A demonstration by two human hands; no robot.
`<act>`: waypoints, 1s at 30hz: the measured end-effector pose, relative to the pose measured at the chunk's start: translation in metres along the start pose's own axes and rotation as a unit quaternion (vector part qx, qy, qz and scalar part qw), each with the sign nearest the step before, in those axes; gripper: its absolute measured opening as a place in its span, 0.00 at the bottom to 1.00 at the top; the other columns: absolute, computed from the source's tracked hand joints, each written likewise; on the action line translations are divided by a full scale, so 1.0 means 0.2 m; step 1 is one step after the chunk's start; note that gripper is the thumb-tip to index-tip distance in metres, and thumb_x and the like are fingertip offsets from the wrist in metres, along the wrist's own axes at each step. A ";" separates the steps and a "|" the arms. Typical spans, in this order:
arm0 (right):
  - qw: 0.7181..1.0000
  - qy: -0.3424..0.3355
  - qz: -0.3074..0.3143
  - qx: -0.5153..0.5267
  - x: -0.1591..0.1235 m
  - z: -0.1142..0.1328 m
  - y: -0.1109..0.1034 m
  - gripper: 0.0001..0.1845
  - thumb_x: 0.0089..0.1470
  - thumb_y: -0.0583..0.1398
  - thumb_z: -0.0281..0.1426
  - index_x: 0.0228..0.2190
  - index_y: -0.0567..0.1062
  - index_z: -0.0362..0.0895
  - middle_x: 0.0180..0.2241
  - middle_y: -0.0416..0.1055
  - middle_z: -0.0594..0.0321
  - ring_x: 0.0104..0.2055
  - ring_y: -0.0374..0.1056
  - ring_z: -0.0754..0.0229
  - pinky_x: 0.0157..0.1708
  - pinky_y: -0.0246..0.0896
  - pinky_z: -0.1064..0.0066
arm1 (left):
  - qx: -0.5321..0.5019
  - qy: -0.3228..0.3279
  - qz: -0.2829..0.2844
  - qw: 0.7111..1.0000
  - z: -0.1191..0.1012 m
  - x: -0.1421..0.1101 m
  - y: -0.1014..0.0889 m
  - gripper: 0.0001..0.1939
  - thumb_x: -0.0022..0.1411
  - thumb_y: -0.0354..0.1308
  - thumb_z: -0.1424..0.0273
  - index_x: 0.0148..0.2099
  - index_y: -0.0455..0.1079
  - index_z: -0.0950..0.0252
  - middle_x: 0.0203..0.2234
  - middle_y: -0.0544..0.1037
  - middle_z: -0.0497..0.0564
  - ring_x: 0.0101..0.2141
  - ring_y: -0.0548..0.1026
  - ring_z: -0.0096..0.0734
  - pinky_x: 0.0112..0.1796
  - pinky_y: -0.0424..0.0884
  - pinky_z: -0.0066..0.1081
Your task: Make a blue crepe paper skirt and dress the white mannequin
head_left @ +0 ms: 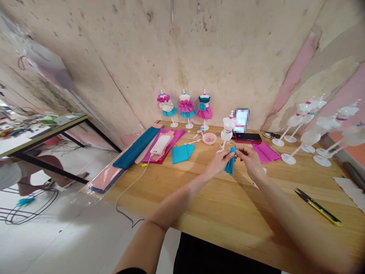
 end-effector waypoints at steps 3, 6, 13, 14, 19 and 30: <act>0.999 -0.033 -0.016 0.001 0.07 0.07 0.04 0.13 0.53 0.60 0.43 0.34 0.75 0.46 0.32 0.73 0.64 0.34 0.66 0.60 0.36 0.61 0.67 | 0.116 0.040 -0.028 0.992 -0.10 0.04 -0.10 0.23 0.65 0.48 0.52 0.35 0.72 0.67 0.27 0.73 0.48 0.31 0.69 0.29 0.33 0.64 0.27; 0.996 -0.085 -0.026 -0.024 0.14 0.19 0.05 0.13 0.54 0.60 0.42 0.36 0.76 0.47 0.35 0.74 0.63 0.37 0.67 0.58 0.39 0.61 0.66 | 0.126 0.057 -0.024 0.990 -0.20 0.09 -0.18 0.24 0.63 0.51 0.51 0.31 0.71 0.67 0.24 0.70 0.47 0.28 0.66 0.27 0.31 0.61 0.26; 0.983 -0.145 -0.015 -0.109 0.21 0.32 0.03 0.13 0.56 0.58 0.40 0.37 0.78 0.47 0.34 0.76 0.62 0.34 0.70 0.57 0.36 0.65 0.65 | -0.017 0.053 0.033 0.998 -0.27 0.19 -0.28 0.18 0.58 0.59 0.56 0.39 0.75 0.68 0.33 0.77 0.50 0.35 0.72 0.30 0.39 0.66 0.29; 0.984 -0.141 -0.008 -0.108 0.22 0.32 0.03 0.13 0.56 0.58 0.40 0.38 0.78 0.47 0.34 0.76 0.62 0.34 0.70 0.57 0.36 0.65 0.65 | -0.017 0.049 0.036 0.998 -0.26 0.20 -0.29 0.18 0.57 0.60 0.57 0.40 0.74 0.68 0.33 0.77 0.51 0.35 0.73 0.31 0.39 0.67 0.29; 0.981 -0.132 -0.030 -0.137 0.22 0.27 0.01 0.12 0.55 0.59 0.40 0.35 0.78 0.46 0.31 0.76 0.62 0.33 0.70 0.56 0.36 0.65 0.64 | 0.129 0.069 -0.019 0.989 -0.27 0.21 -0.30 0.15 0.58 0.59 0.60 0.38 0.75 0.68 0.31 0.78 0.51 0.34 0.74 0.32 0.37 0.67 0.30; 0.991 -0.103 -0.035 -0.073 0.18 0.19 0.02 0.18 0.54 0.60 0.45 0.38 0.79 0.46 0.37 0.76 0.61 0.40 0.69 0.54 0.41 0.64 0.63 | 0.241 0.122 -0.028 0.962 -0.33 0.18 -0.26 0.14 0.63 0.53 0.62 0.34 0.74 0.66 0.27 0.76 0.49 0.30 0.71 0.29 0.33 0.63 0.28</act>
Point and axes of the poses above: each hand's wrist, its own x-axis towards the middle knuckle, its own y-axis out of the palm, z = x × y, the point moved 4 cm from there along x, towards the middle knuckle
